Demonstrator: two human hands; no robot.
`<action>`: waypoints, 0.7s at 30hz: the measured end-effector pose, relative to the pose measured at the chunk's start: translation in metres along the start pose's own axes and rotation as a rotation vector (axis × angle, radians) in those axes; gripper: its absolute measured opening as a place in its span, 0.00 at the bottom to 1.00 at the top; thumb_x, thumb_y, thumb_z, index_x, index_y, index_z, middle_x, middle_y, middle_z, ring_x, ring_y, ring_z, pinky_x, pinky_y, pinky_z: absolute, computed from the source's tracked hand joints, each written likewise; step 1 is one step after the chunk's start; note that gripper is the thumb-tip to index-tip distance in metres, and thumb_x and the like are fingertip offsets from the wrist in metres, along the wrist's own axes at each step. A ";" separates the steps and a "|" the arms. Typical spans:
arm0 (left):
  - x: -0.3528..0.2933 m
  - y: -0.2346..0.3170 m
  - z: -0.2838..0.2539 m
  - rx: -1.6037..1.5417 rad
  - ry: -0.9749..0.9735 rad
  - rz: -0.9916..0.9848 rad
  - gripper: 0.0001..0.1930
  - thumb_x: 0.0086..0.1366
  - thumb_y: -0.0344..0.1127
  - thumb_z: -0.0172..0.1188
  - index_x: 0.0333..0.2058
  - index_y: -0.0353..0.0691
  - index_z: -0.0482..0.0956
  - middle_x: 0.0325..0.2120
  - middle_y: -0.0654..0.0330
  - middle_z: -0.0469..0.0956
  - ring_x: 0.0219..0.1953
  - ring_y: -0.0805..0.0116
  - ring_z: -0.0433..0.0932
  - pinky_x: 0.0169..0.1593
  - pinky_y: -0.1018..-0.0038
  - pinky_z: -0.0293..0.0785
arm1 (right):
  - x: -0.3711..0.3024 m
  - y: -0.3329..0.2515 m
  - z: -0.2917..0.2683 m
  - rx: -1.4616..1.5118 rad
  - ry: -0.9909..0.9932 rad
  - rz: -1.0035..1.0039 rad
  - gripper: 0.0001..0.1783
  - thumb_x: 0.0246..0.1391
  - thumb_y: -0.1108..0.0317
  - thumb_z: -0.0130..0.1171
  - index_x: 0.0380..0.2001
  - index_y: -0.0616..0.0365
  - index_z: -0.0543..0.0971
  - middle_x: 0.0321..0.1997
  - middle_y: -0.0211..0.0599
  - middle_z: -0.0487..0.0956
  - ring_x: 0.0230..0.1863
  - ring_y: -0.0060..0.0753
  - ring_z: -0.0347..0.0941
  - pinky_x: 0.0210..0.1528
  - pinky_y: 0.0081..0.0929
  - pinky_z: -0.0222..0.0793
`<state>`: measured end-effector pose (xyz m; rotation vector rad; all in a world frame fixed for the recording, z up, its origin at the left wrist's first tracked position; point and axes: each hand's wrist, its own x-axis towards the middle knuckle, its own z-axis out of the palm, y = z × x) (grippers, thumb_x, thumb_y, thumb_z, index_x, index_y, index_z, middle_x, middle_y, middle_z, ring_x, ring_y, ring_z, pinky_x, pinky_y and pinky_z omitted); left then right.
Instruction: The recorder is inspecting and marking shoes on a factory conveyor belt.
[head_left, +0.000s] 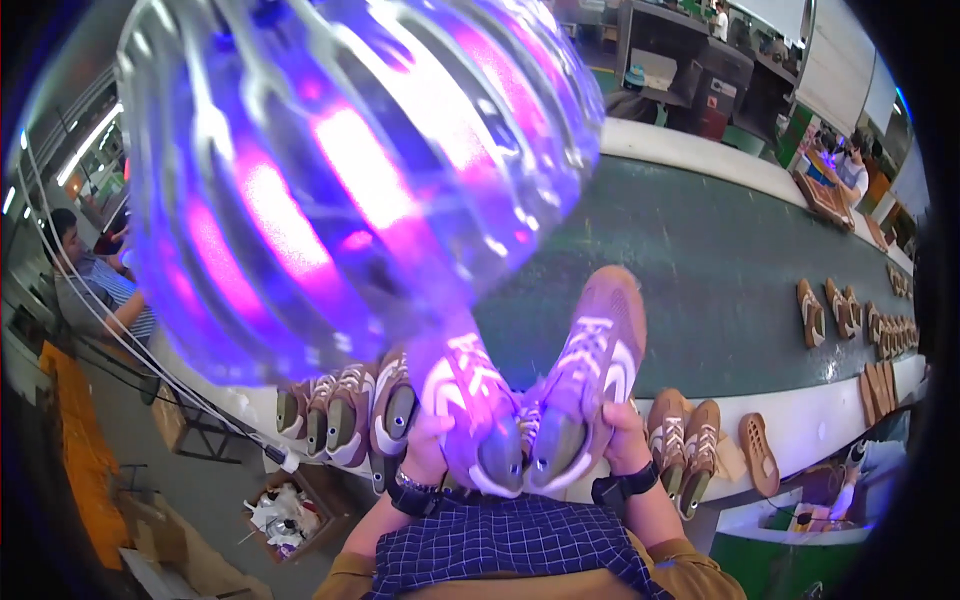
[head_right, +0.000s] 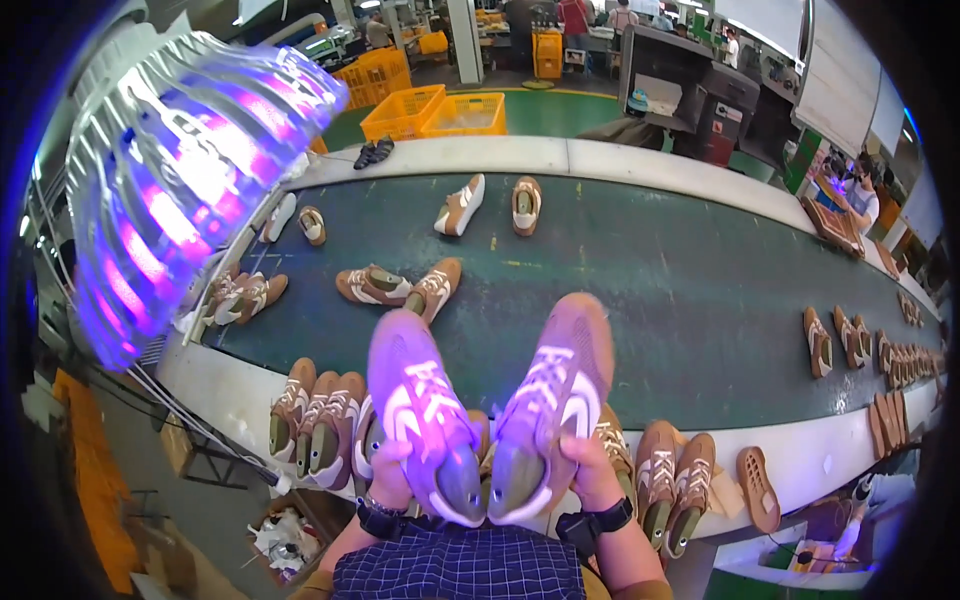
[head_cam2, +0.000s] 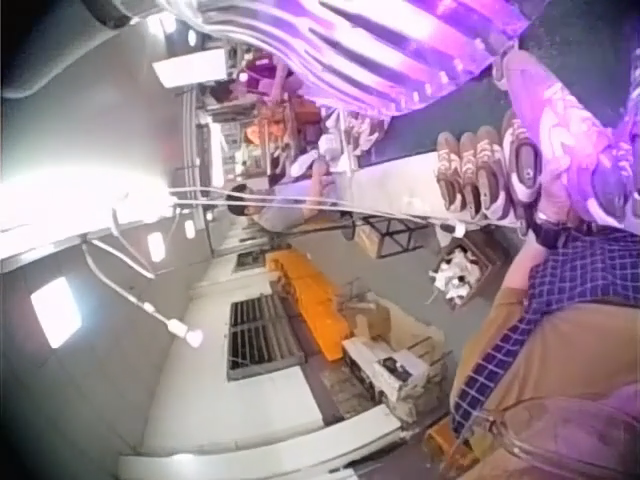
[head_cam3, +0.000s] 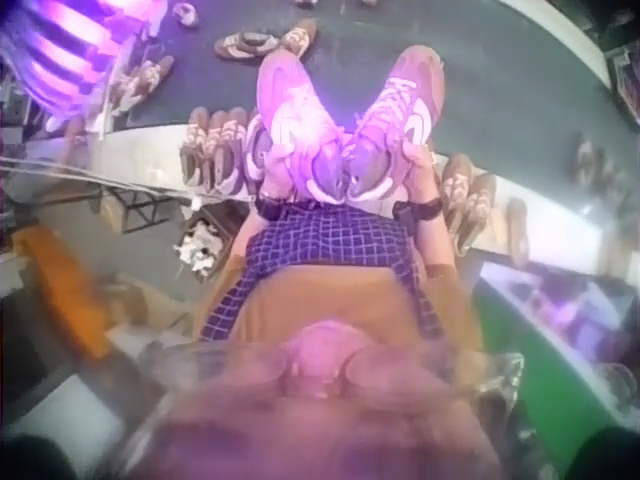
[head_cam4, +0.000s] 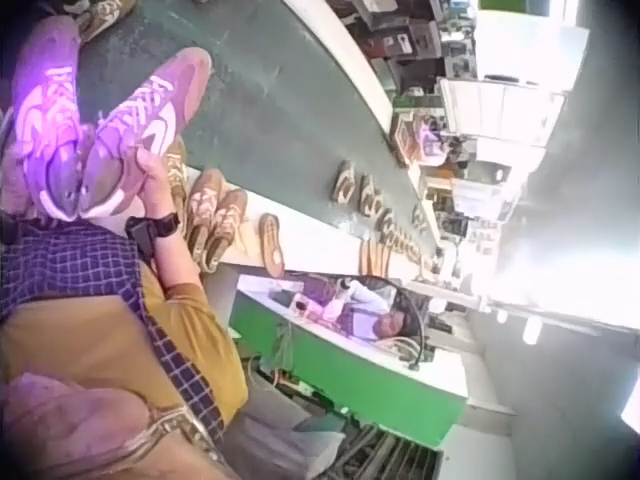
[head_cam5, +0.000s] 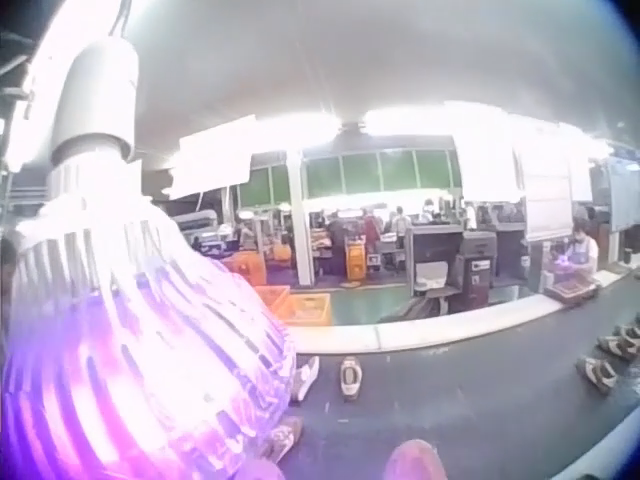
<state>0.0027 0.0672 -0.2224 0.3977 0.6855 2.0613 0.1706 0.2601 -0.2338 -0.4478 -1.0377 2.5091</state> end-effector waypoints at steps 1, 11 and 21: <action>0.000 0.000 0.000 -0.034 0.048 0.014 0.36 0.52 0.38 0.57 0.59 0.31 0.59 0.52 0.51 0.69 0.56 0.57 0.69 0.60 0.62 0.65 | 0.000 -0.001 -0.002 0.045 0.054 0.025 0.39 0.45 0.55 0.63 0.58 0.64 0.65 0.56 0.43 0.72 0.55 0.40 0.70 0.61 0.36 0.63; 0.012 -0.015 -0.026 -0.128 0.407 0.189 0.23 0.68 0.45 0.48 0.57 0.38 0.65 0.53 0.59 0.71 0.56 0.65 0.69 0.61 0.64 0.64 | 0.009 0.004 0.006 0.160 0.219 -0.085 0.29 0.56 0.60 0.57 0.58 0.59 0.64 0.54 0.41 0.73 0.53 0.37 0.74 0.48 0.39 0.78; 0.014 -0.022 -0.025 -0.149 0.509 0.167 0.21 0.67 0.46 0.51 0.54 0.41 0.68 0.49 0.62 0.74 0.52 0.67 0.73 0.58 0.66 0.68 | 0.006 0.021 0.018 0.208 0.328 -0.081 0.23 0.59 0.56 0.53 0.52 0.59 0.69 0.46 0.38 0.78 0.42 0.30 0.78 0.34 0.24 0.81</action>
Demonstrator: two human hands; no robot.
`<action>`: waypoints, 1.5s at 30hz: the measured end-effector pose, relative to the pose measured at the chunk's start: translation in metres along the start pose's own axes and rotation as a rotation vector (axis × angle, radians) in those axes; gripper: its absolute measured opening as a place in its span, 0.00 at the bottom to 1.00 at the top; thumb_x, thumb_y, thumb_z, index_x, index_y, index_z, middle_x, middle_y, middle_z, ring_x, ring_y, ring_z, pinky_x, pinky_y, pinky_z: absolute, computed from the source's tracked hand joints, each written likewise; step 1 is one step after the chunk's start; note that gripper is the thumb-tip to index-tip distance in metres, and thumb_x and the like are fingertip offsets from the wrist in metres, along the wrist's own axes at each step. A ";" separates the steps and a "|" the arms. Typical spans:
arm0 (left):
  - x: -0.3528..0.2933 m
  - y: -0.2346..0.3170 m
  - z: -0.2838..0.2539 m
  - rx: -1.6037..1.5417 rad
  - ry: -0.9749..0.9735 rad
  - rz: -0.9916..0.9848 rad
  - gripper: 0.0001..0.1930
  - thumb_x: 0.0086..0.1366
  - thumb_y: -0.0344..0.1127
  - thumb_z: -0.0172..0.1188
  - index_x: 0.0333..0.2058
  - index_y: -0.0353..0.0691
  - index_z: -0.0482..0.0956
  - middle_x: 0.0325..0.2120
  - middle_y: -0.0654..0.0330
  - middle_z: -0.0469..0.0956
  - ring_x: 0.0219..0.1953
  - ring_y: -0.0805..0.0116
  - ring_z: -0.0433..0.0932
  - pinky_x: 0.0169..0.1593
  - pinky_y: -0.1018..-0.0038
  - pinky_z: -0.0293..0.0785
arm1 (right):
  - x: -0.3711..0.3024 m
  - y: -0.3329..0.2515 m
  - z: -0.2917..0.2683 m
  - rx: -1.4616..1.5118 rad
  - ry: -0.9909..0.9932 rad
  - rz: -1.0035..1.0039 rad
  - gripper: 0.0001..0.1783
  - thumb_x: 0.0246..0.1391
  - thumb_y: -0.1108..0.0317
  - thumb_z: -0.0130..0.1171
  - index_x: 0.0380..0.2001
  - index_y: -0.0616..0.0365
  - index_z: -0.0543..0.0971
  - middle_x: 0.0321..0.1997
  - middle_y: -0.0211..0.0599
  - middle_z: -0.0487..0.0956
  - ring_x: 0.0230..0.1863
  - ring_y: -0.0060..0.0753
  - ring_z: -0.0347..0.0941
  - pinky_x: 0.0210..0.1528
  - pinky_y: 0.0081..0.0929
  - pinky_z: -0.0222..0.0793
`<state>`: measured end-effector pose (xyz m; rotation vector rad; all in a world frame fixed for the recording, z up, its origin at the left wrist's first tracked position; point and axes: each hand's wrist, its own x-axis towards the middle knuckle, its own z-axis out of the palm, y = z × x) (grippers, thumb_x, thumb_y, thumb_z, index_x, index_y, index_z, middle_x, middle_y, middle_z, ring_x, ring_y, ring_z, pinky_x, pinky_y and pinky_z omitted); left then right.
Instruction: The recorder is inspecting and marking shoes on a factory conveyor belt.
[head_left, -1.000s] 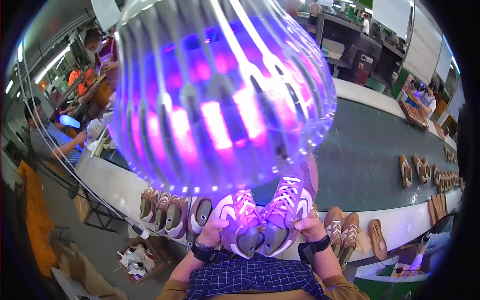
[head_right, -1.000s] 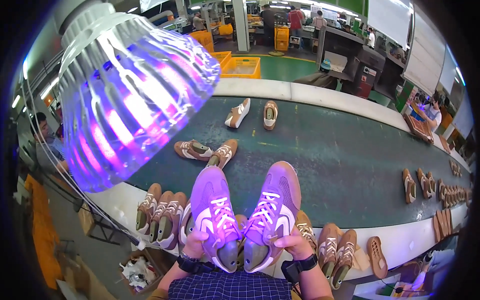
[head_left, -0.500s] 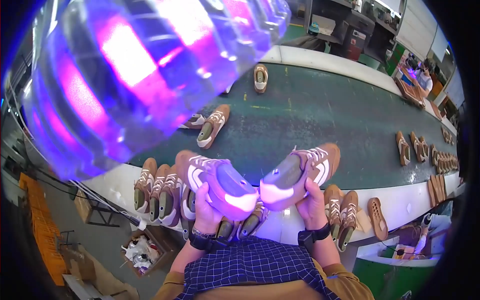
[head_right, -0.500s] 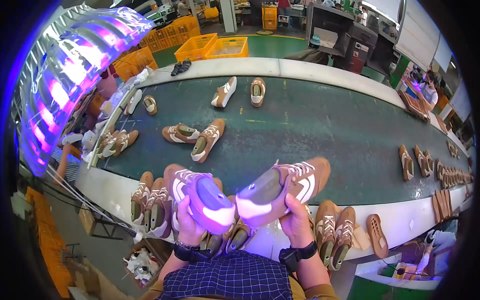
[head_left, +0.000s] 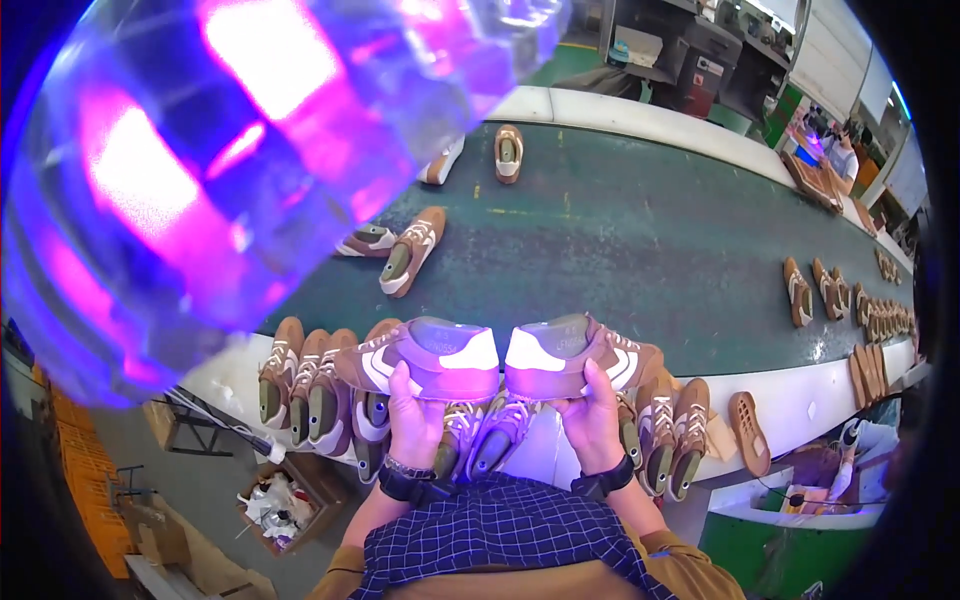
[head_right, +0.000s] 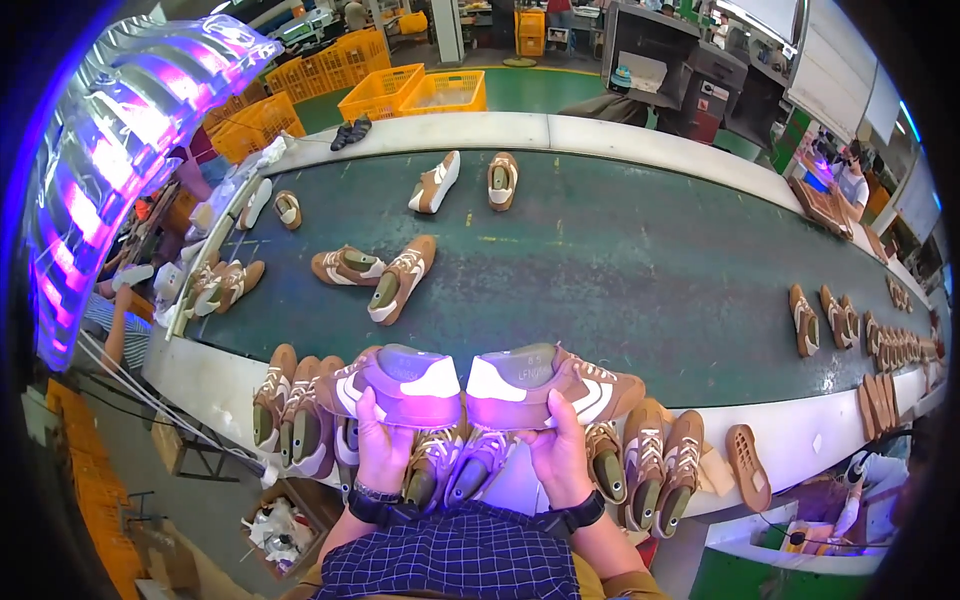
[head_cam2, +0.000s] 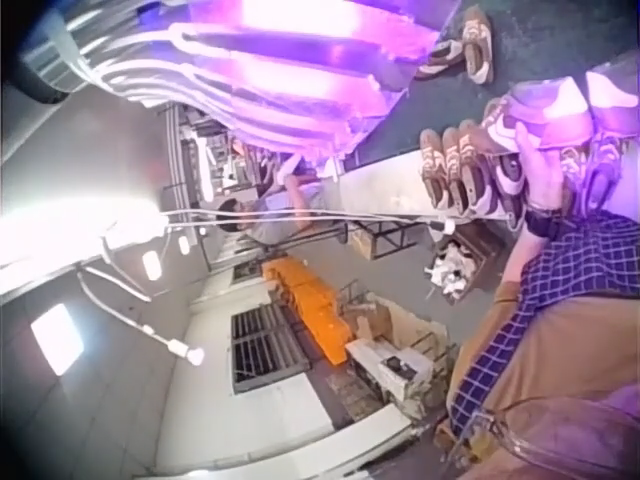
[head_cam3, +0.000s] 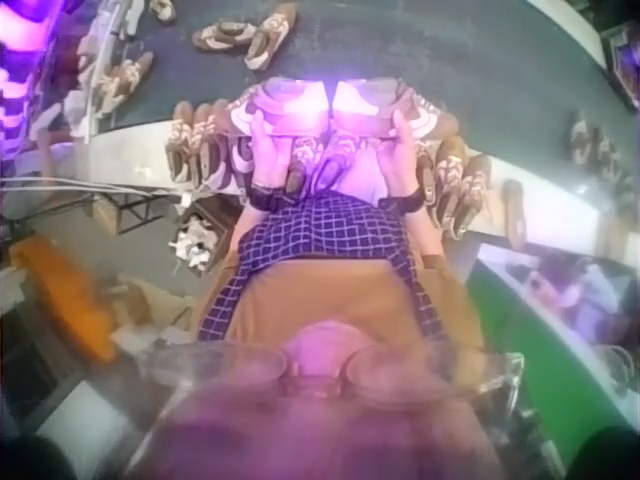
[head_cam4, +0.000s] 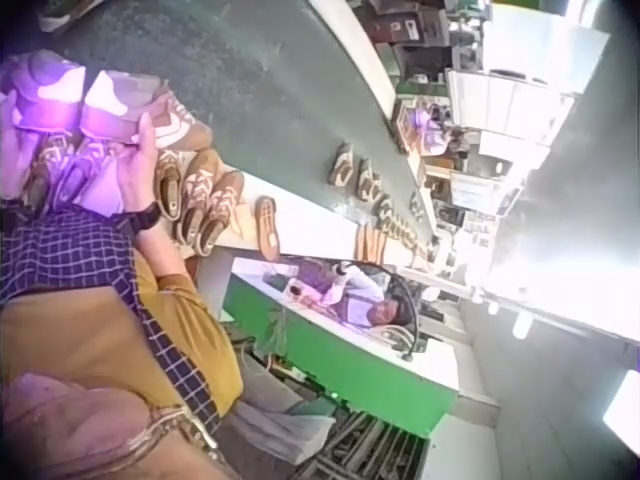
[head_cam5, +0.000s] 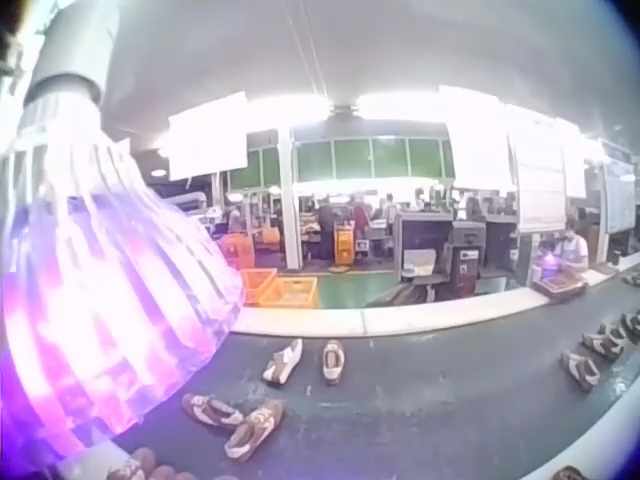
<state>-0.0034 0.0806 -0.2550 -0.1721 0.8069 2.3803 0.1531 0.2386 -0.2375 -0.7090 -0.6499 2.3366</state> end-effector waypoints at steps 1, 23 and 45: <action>0.001 0.000 -0.001 -0.001 -0.001 0.000 0.21 0.67 0.46 0.51 0.54 0.41 0.68 0.49 0.62 0.74 0.52 0.67 0.73 0.58 0.66 0.68 | 0.000 0.000 0.001 -0.001 0.000 -0.001 0.23 0.59 0.56 0.53 0.52 0.59 0.69 0.46 0.38 0.78 0.42 0.30 0.78 0.34 0.24 0.81; 0.002 -0.009 0.003 0.010 0.008 -0.019 0.20 0.67 0.45 0.51 0.53 0.41 0.68 0.49 0.61 0.74 0.51 0.67 0.73 0.56 0.67 0.70 | -0.001 0.003 -0.008 0.021 -0.009 -0.002 0.22 0.60 0.57 0.52 0.53 0.58 0.68 0.47 0.37 0.77 0.44 0.29 0.77 0.35 0.25 0.79; 0.007 -0.007 -0.003 0.145 0.003 0.124 0.23 0.65 0.37 0.54 0.56 0.39 0.64 0.51 0.60 0.70 0.55 0.65 0.69 0.60 0.65 0.66 | -0.003 0.003 -0.014 -0.092 -0.003 -0.013 0.23 0.59 0.60 0.53 0.55 0.59 0.67 0.49 0.38 0.76 0.46 0.32 0.76 0.43 0.30 0.77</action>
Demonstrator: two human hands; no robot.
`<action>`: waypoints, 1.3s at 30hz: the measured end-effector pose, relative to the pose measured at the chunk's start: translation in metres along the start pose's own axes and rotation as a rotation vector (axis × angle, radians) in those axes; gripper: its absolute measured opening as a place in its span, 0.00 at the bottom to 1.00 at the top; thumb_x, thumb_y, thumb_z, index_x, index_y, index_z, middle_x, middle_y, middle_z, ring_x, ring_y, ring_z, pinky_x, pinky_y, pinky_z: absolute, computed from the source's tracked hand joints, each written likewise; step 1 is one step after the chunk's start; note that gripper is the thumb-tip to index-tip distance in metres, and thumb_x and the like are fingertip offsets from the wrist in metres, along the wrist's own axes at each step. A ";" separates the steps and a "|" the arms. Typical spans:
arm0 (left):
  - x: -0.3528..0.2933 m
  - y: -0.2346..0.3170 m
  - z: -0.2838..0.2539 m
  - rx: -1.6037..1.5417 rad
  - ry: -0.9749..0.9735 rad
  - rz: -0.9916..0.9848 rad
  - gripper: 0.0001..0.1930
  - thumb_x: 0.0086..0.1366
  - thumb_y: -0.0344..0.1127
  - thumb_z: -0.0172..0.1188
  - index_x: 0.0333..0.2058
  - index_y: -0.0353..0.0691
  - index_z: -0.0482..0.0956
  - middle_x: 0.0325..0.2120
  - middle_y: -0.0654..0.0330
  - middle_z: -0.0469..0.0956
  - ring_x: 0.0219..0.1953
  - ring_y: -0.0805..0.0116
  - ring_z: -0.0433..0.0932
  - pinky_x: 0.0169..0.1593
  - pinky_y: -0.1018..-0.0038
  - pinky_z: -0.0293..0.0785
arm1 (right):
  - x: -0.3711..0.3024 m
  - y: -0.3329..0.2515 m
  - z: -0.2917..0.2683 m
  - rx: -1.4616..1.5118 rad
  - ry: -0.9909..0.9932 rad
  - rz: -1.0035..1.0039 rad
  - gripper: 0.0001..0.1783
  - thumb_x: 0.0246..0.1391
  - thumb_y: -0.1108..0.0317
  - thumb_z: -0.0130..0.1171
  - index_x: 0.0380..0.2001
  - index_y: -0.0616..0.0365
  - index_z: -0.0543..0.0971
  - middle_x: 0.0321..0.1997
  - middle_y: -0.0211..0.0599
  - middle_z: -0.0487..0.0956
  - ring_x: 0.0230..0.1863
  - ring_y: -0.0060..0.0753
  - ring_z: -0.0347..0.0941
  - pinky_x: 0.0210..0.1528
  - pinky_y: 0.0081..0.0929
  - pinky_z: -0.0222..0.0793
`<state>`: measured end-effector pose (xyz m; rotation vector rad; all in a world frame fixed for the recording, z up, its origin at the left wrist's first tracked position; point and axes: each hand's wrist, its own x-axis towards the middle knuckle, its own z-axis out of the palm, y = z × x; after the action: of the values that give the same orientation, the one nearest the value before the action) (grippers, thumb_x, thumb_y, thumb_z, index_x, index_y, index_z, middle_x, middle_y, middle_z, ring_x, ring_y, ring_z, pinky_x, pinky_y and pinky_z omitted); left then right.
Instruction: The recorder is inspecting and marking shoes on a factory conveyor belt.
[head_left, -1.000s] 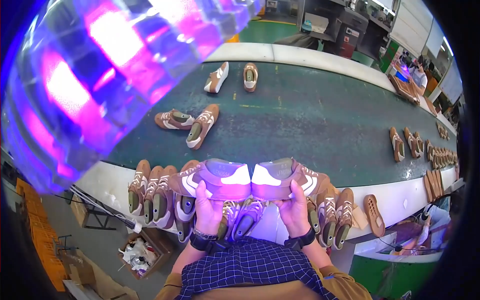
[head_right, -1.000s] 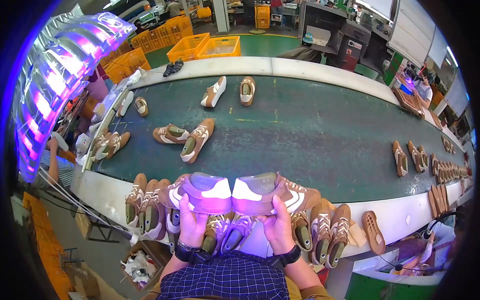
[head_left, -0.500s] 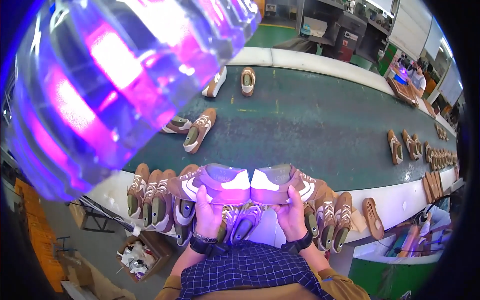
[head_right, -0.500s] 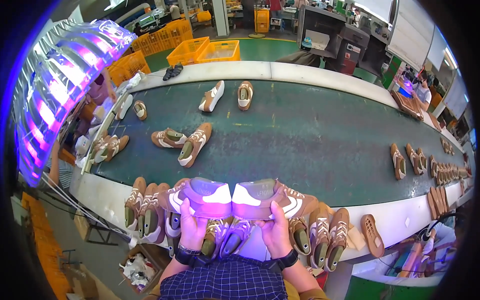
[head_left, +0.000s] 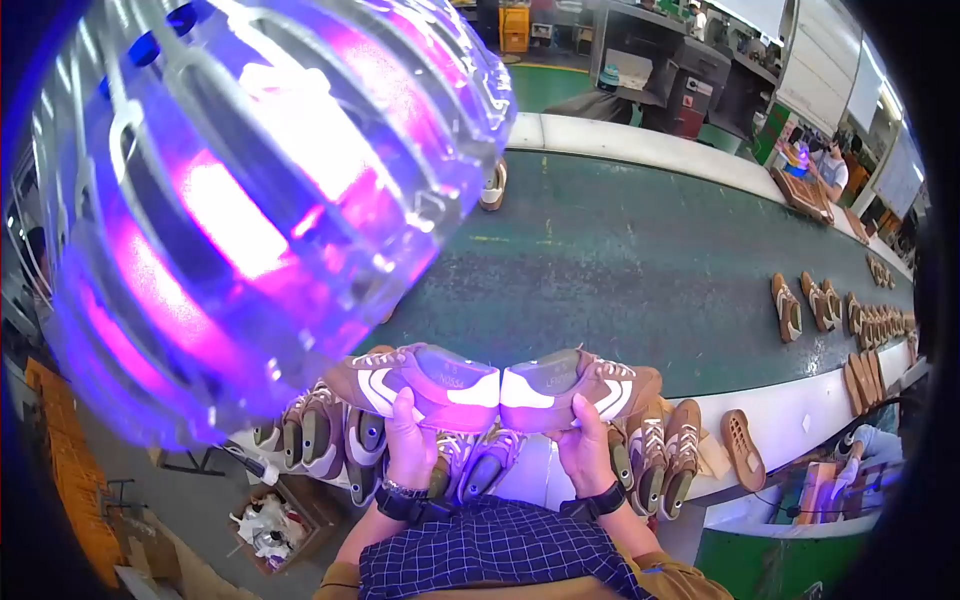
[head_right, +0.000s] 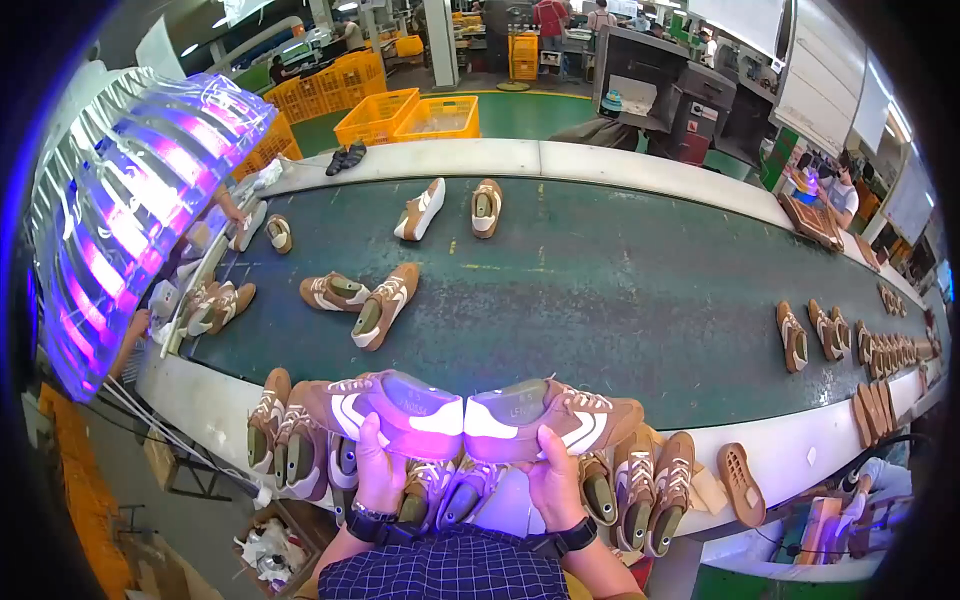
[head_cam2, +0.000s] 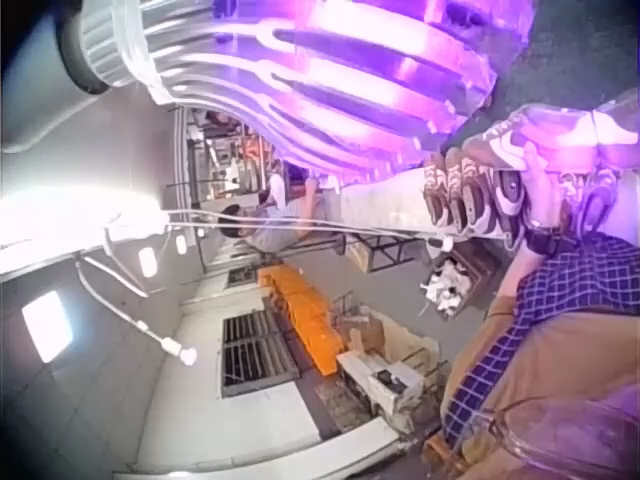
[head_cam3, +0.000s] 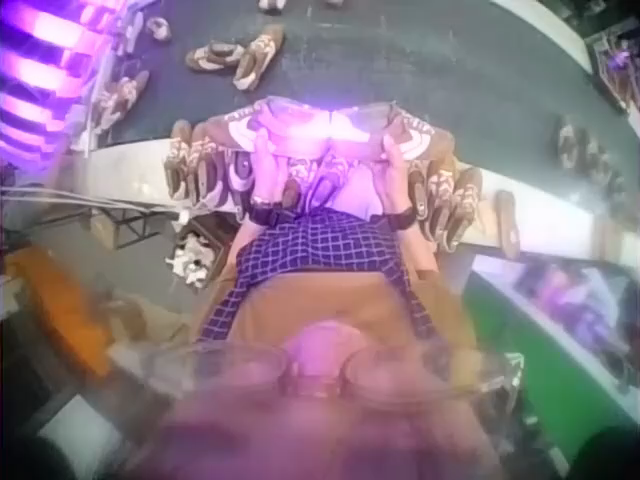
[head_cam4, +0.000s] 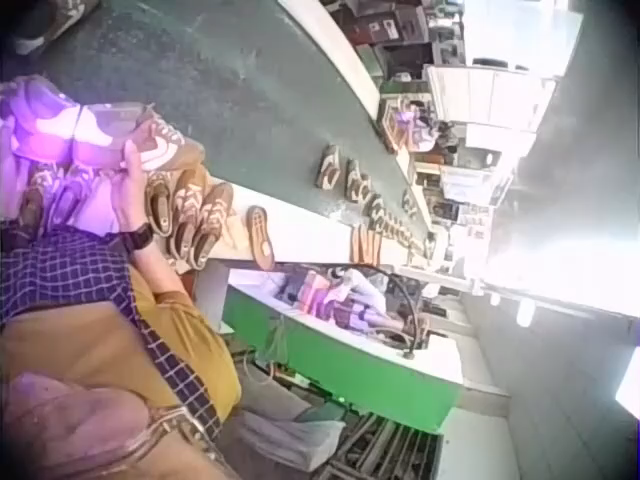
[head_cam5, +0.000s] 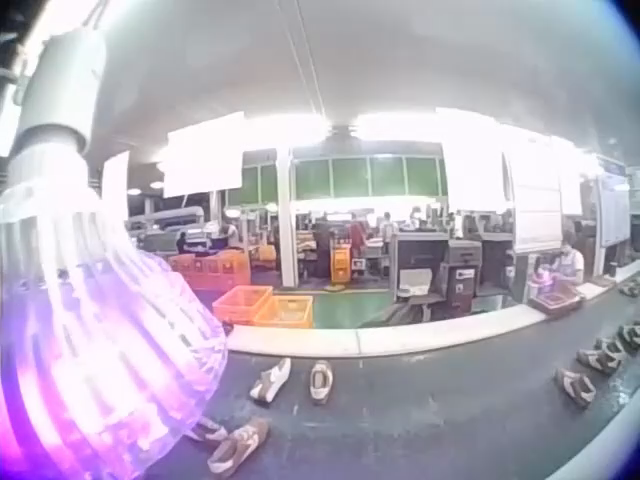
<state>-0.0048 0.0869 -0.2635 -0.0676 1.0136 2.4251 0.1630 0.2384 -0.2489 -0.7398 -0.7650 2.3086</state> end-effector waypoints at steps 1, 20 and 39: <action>0.000 0.000 0.000 0.001 0.000 -0.001 0.23 0.65 0.37 0.54 0.56 0.39 0.64 0.51 0.60 0.70 0.55 0.65 0.69 0.60 0.65 0.66 | 0.000 0.000 -0.001 0.001 0.002 0.000 0.23 0.59 0.60 0.53 0.55 0.59 0.67 0.49 0.38 0.76 0.46 0.32 0.76 0.43 0.30 0.77; 0.007 -0.011 -0.004 -0.081 -0.057 -0.184 0.20 0.68 0.44 0.49 0.54 0.39 0.67 0.49 0.60 0.73 0.52 0.66 0.72 0.58 0.66 0.68 | -0.001 -0.001 -0.001 0.117 -0.006 0.076 0.27 0.61 0.55 0.51 0.57 0.59 0.65 0.54 0.41 0.73 0.51 0.34 0.73 0.43 0.32 0.79; -0.005 -0.008 0.007 -0.134 -0.086 -0.315 0.22 0.69 0.47 0.47 0.55 0.41 0.66 0.50 0.59 0.73 0.52 0.63 0.73 0.57 0.65 0.70 | -0.010 0.006 -0.014 0.301 -0.061 0.165 0.30 0.58 0.55 0.53 0.60 0.56 0.62 0.58 0.42 0.70 0.55 0.41 0.71 0.49 0.40 0.77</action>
<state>0.0041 0.0946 -0.2626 -0.1556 0.7405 2.1839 0.1766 0.2329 -0.2595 -0.6174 -0.3795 2.5289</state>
